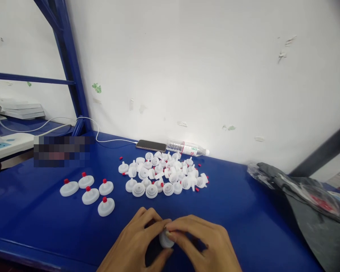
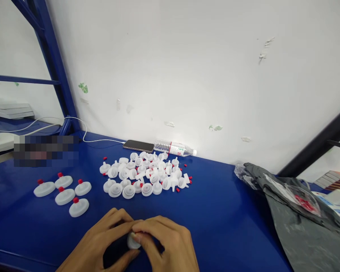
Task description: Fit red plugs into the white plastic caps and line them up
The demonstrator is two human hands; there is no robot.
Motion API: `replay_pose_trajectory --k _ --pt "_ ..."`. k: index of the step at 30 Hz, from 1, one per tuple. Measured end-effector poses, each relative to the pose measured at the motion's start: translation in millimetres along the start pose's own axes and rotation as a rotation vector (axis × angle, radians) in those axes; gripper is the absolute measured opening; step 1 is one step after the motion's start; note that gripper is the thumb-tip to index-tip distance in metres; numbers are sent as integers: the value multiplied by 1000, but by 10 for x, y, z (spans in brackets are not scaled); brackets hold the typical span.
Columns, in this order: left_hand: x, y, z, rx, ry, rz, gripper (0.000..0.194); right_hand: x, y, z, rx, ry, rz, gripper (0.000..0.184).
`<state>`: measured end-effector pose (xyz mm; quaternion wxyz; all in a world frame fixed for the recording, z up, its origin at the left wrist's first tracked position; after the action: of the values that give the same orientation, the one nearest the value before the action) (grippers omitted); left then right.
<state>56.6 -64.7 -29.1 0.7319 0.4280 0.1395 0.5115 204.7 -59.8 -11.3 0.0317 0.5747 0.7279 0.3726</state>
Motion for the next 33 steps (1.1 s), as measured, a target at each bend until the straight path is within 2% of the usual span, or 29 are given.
replay_pose_trajectory --k 7,11,14,16,18,20,23,25,26,30,33 --pt "-25 31 26 62 -39 139 39 -81 -17 142 6 -105 -22 15" --pt "-50 67 73 123 -60 234 33 -65 -49 111 -26 -47 40 14" --pt "-67 60 80 172 -78 234 27 -49 -86 91 -31 -2 58 17" --pt "-113 62 37 235 -89 246 26 -54 -78 108 -32 -29 65 25" --pt "-203 97 -68 310 -84 296 29 -81 2 144 -51 -89 120 37" --pt "-324 178 -225 362 -74 367 30 -122 127 171 -97 -127 181 35" --pt "-490 430 -519 417 10 505 29 -149 284 184 -223 -100 173 29" --pt "-531 633 -698 426 97 552 35 -117 350 183 -310 -68 153 28" --pt "-520 714 -771 411 130 535 39 -80 365 174 -347 -55 146 28" --pt "-415 902 -952 383 234 461 49 201 252 52 -559 0 72 23" --pt "-377 924 -1038 418 308 474 52 442 42 -48 -835 52 -21 34"
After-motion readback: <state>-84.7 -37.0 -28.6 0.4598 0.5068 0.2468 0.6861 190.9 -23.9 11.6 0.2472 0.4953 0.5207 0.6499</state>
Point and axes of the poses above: each hand's wrist, its own x-axis towards the middle knuckle, its own y-axis out of the back of the hand, z = x × y, the point moved 6 cm from there along x, towards the middle knuckle
